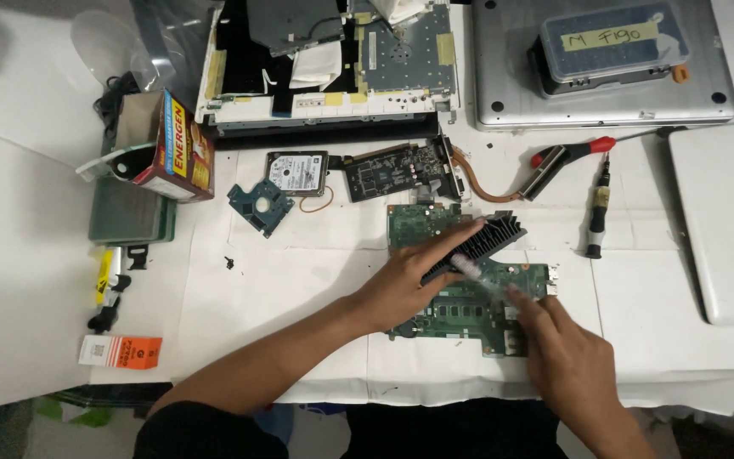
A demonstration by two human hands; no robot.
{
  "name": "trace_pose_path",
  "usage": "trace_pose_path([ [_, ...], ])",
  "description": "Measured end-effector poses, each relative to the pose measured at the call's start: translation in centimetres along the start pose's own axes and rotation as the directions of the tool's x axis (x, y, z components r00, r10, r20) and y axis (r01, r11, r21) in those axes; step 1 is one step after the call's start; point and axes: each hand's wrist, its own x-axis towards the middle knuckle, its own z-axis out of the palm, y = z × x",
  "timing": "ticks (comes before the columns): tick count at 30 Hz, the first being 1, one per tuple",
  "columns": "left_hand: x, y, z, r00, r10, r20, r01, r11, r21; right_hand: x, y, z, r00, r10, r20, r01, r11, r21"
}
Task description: Cleaning dust from a laptop heatsink using a toothbrush on a repair workbench.
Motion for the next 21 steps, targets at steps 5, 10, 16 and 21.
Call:
trace_pose_path([
  [5, -0.1, -0.3, -0.2, 0.998, -0.059, 0.034, 0.062, 0.994, -0.090, 1.4, 0.8, -2.2, 0.987, 0.137, -0.081, -0.139, 0.990, -0.029],
  [10, -0.1, -0.3, -0.3, 0.999, -0.037, 0.019, 0.037, 0.999, -0.001, 0.9, 0.3, -2.0, 0.998, -0.059, 0.027, 0.061, 0.995, -0.074],
  [16, -0.1, 0.3, -0.3, 0.977, -0.212, 0.019, 0.211, 0.977, 0.026, 1.6, -0.3, -2.3, 0.989, 0.145, -0.011, -0.145, 0.989, 0.013],
  [21, -0.2, -0.7, -0.1, 0.978, -0.208, 0.015, 0.208, 0.978, -0.030, 2.1, 0.2, -3.4, 0.975, 0.174, -0.136, -0.184, 0.980, -0.069],
])
